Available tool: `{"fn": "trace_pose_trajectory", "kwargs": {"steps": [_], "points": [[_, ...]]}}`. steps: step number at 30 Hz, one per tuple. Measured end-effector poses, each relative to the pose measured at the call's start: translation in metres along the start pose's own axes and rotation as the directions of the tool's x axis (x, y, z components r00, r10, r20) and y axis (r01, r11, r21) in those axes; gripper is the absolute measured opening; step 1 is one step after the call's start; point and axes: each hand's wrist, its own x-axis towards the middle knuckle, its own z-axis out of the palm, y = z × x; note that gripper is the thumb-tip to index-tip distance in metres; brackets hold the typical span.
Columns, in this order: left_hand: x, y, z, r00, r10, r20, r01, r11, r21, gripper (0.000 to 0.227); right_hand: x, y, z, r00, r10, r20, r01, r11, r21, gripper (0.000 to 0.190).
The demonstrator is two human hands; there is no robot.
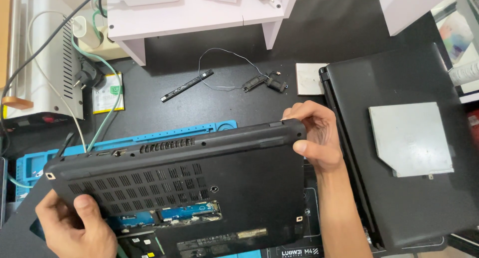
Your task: The person uses a screwdriver to remove screws from the bottom cover of a laptop. They then pry off the cover to expose the internal components, including the motherboard and cooling fan, and proceed to remove the fan assembly.
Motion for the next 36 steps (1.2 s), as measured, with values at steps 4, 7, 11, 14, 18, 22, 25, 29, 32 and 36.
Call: {"fn": "trace_pose_trajectory", "kwargs": {"steps": [4, 7, 11, 14, 18, 22, 25, 29, 32, 36], "points": [[-0.001, 0.003, 0.0, 1.0, 0.006, -0.018, -0.006, 1.0, -0.02, 0.047, -0.001, 0.002, -0.002, 1.0, -0.017, 0.018, 0.017, 1.0, 0.008, 0.035], [-0.002, 0.011, 0.003, 0.999, 0.015, -0.034, -0.016, 0.999, -0.039, 0.048, -0.002, 0.004, -0.005, 0.999, -0.015, 0.033, 0.014, 0.999, 0.036, 0.034], [-0.008, 0.005, -0.001, 0.999, -0.003, -0.049, 0.002, 1.0, -0.017, 0.047, -0.003, 0.006, -0.008, 0.999, -0.031, 0.042, 0.027, 0.996, 0.084, 0.034], [-0.014, -0.002, -0.005, 0.998, -0.017, -0.054, 0.016, 1.0, -0.009, 0.044, -0.007, 0.009, -0.013, 0.998, -0.034, 0.048, 0.028, 0.991, 0.129, 0.033], [-0.014, 0.004, -0.003, 0.997, -0.055, -0.047, 0.052, 0.998, -0.045, 0.047, -0.01, 0.017, -0.028, 0.999, -0.046, 0.024, 0.046, 0.998, 0.032, 0.03], [-0.007, 0.02, -0.001, 0.992, -0.118, -0.037, 0.118, 0.993, -0.021, 0.052, -0.008, 0.021, -0.036, 0.997, -0.055, 0.054, 0.051, 0.996, 0.076, 0.031], [-0.003, 0.025, -0.002, 0.986, -0.164, -0.009, 0.164, 0.986, -0.013, 0.052, -0.013, 0.027, -0.046, 0.997, -0.04, 0.061, 0.033, 0.993, 0.112, 0.03], [-0.002, 0.027, -0.003, 0.979, -0.201, 0.035, 0.203, 0.977, -0.069, 0.053, -0.016, 0.029, -0.049, 0.997, -0.067, 0.031, 0.061, 0.983, 0.171, 0.028], [-0.001, 0.027, -0.004, 0.971, -0.231, 0.055, 0.235, 0.969, -0.081, 0.054, -0.016, 0.031, -0.055, 0.996, -0.088, 0.023, 0.082, 0.976, 0.203, 0.03], [0.003, 0.029, -0.004, 0.961, -0.262, 0.093, 0.267, 0.962, -0.05, 0.053, -0.017, 0.033, -0.07, 0.996, -0.078, 0.038, 0.069, 0.977, 0.204, 0.029]]}}
